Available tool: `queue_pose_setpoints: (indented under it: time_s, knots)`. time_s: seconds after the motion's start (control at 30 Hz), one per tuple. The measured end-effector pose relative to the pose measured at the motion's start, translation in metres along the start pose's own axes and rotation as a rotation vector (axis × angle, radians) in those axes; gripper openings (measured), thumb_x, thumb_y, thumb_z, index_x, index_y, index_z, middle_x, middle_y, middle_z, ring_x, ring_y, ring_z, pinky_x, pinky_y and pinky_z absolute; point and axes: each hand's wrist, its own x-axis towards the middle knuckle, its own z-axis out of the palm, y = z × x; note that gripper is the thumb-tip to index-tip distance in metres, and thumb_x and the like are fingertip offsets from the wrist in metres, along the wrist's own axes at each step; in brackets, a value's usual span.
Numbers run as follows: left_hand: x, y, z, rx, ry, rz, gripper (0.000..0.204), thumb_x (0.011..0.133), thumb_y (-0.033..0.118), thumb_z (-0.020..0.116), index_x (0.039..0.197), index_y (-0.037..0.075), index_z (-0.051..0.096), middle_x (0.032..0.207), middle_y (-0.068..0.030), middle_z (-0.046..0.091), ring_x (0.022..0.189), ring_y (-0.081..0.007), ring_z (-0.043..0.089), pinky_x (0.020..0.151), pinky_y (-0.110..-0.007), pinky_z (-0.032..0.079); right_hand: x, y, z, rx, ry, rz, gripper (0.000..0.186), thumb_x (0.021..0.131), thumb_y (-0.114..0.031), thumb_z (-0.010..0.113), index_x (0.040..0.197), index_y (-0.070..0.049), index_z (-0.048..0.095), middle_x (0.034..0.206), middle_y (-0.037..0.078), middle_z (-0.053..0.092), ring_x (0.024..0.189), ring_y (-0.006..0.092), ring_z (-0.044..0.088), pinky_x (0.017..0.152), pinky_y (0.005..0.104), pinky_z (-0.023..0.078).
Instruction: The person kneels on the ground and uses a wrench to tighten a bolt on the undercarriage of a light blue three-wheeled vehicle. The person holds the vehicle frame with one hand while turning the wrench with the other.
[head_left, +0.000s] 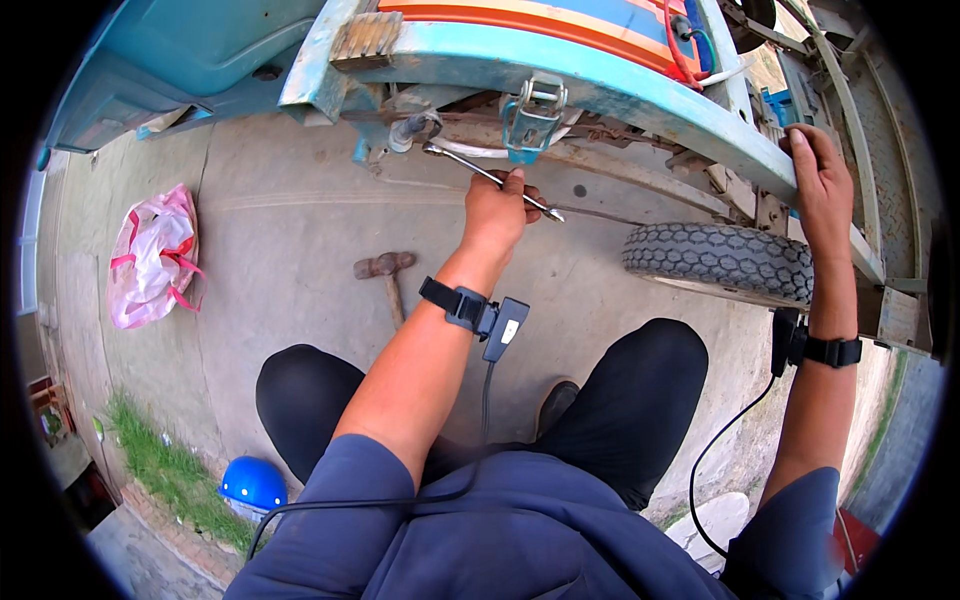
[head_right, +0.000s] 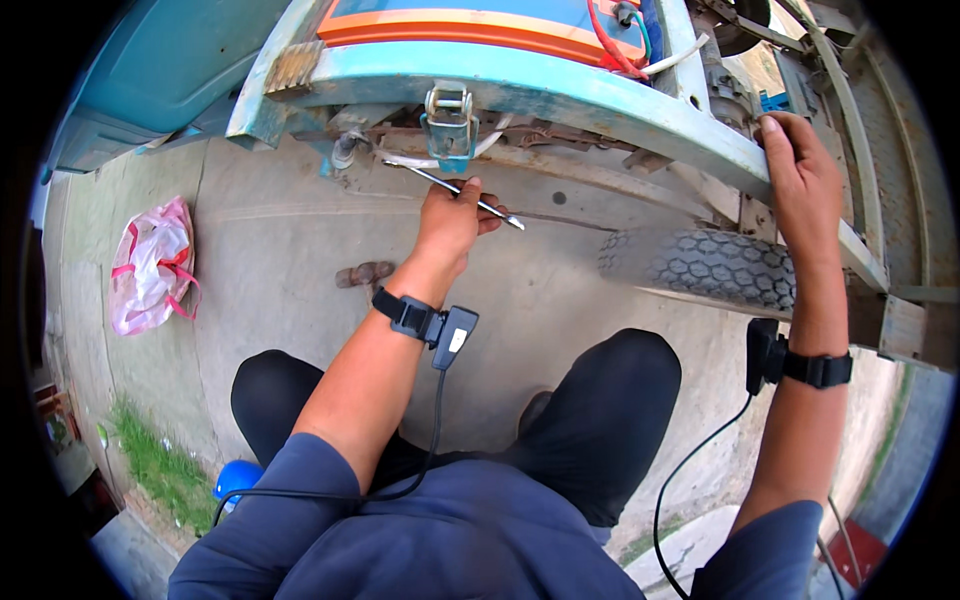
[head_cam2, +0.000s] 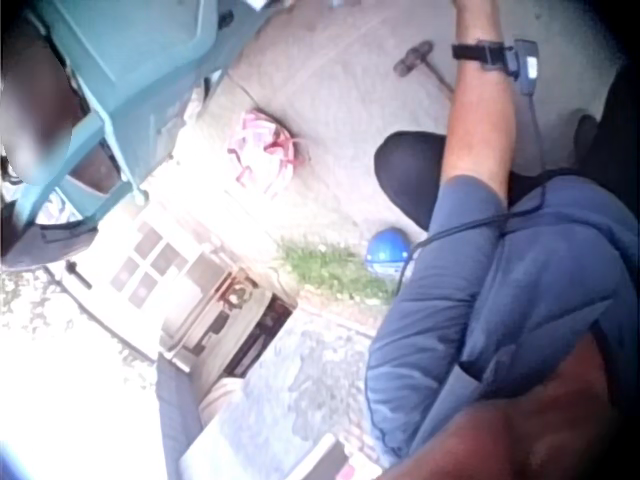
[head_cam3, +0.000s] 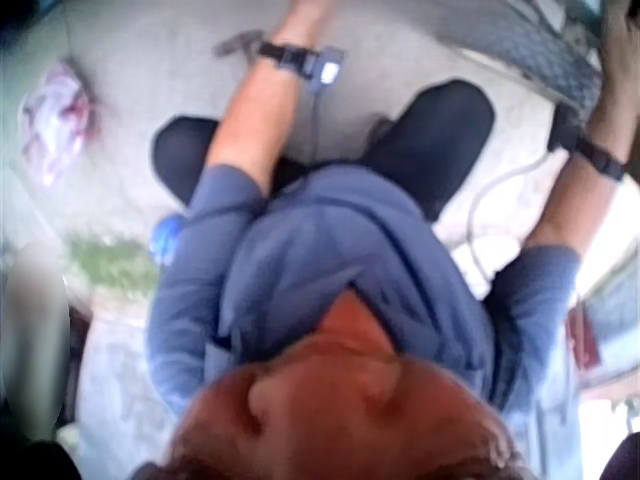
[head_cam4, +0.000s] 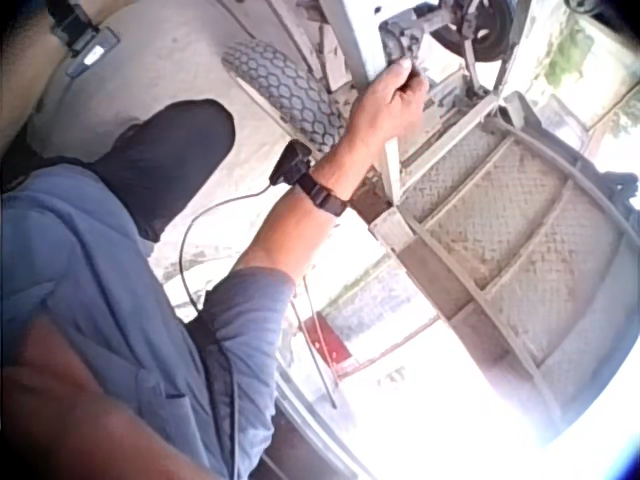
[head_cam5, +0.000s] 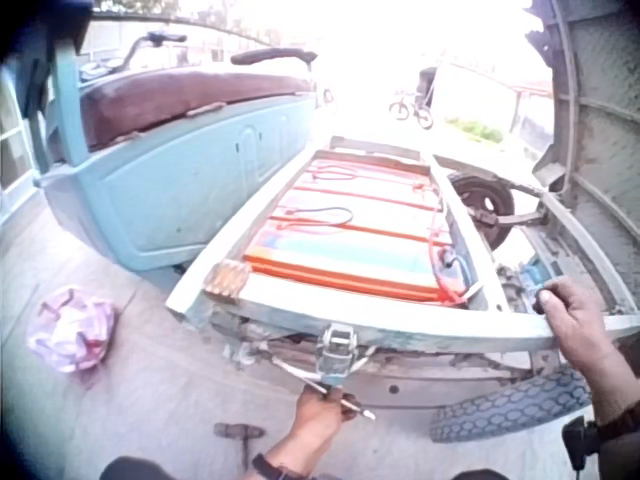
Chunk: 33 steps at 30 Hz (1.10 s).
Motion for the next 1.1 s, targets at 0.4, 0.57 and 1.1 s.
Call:
queue_pose_setpoints:
  time_s: [0.4, 0.57, 1.1]
  knots:
    - [-0.002, 0.015, 0.01, -0.076, -0.036, -0.043, 0.018, 0.103, 0.019, 0.048, 0.102, 0.001, 0.047, 0.091, -0.0129, 0.064, 0.083, -0.0268, 0.071, 0.07, -0.037, 0.06, 0.0, -0.005, 0.004, -0.099, -0.043, 0.049, 0.039, 0.1, -0.036, 0.049, 0.105, -0.001, 0.067, 0.09, 0.009, 0.069, 0.084, 0.0153, 0.061, 0.079, 0.0276, 0.046]
    - [-0.001, 0.014, 0.009, -0.075, -0.025, -0.037, 0.017, 0.103, 0.019, 0.048, 0.101, 0.002, 0.048, 0.092, -0.0119, 0.063, 0.085, -0.0272, 0.071, 0.073, -0.038, 0.059, 0.0, -0.01, 0.004, -0.126, -0.049, 0.051, 0.04, 0.1, -0.036, 0.048, 0.101, -0.002, 0.067, 0.088, 0.009, 0.069, 0.082, 0.0158, 0.061, 0.078, 0.0281, 0.046]
    - [-0.009, 0.013, 0.043, -0.77, 0.107, -0.269, 0.022, 0.098, 0.027, 0.054, 0.085, 0.01, 0.052, 0.071, -0.0027, 0.055, 0.08, -0.024, 0.065, 0.079, -0.04, 0.05, 0.003, -0.021, 0.002, -0.288, -0.057, 0.125, 0.037, 0.095, -0.036, 0.043, 0.093, -0.009, 0.068, 0.086, 0.016, 0.067, 0.082, 0.035, 0.064, 0.073, 0.0391, 0.048]
